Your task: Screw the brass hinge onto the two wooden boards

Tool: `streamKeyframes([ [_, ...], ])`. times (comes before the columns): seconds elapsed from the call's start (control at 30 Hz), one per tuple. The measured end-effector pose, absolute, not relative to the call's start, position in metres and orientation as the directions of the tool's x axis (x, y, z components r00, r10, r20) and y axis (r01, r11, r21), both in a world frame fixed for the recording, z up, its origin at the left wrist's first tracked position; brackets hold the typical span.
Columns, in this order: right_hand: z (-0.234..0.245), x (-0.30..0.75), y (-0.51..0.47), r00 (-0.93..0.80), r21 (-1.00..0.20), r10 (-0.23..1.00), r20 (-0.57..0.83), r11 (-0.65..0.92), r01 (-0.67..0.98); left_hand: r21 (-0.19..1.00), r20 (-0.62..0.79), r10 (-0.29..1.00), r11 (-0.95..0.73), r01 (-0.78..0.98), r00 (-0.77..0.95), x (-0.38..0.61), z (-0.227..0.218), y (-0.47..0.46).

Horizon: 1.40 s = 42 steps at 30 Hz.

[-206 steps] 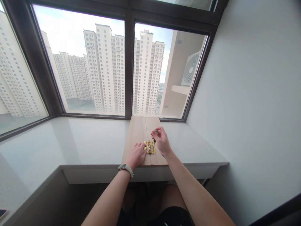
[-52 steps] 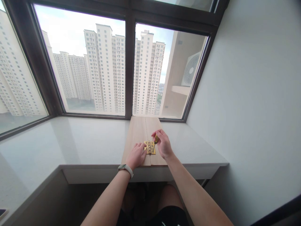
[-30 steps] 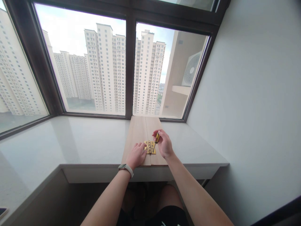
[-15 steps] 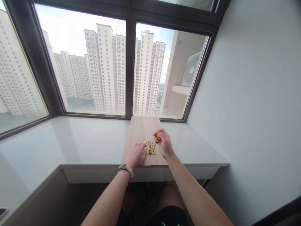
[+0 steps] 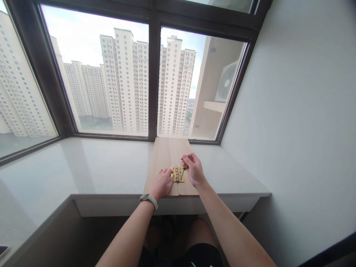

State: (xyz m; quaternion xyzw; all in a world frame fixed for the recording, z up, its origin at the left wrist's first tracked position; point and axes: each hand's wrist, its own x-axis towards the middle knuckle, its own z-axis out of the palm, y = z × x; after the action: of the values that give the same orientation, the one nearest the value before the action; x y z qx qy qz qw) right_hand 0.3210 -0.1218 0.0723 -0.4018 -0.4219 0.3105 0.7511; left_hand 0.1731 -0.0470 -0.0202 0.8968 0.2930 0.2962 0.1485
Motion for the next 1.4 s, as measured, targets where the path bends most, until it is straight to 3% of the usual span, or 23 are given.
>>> streamKeyframes([
  [0.23, 0.0703, 0.3232, -0.1217, 0.388, -0.821, 0.806, 0.447, 0.542, -0.178, 0.438, 0.467, 0.601, -0.794, 0.421, 0.649, 0.1734, -0.0223, -0.0459],
  [0.57, 0.0740, 0.3194, -0.1243, 0.443, -0.868, 0.826, 0.348, 0.462, -0.179, 0.430, 0.463, 0.605, -0.792, 0.433, 0.647, 0.1738, -0.0229, -0.0453],
  [0.83, 0.0741, 0.3205, -0.1224, 0.394, -0.829, 0.820, 0.415, 0.519, -0.209, 0.431, 0.482, 0.596, -0.799, 0.419, 0.642, 0.1743, -0.0242, -0.0444],
  [1.2, 0.0749, 0.3211, -0.1227, 0.458, -0.862, 0.829, 0.322, 0.456, -0.219, 0.429, 0.479, 0.602, -0.796, 0.428, 0.639, 0.1738, -0.0246, -0.0449],
  [1.4, 0.0765, 0.3208, -0.1230, 0.432, -0.842, 0.816, 0.384, 0.502, -0.199, 0.432, 0.470, 0.605, -0.792, 0.430, 0.643, 0.1733, -0.0229, -0.0457],
])
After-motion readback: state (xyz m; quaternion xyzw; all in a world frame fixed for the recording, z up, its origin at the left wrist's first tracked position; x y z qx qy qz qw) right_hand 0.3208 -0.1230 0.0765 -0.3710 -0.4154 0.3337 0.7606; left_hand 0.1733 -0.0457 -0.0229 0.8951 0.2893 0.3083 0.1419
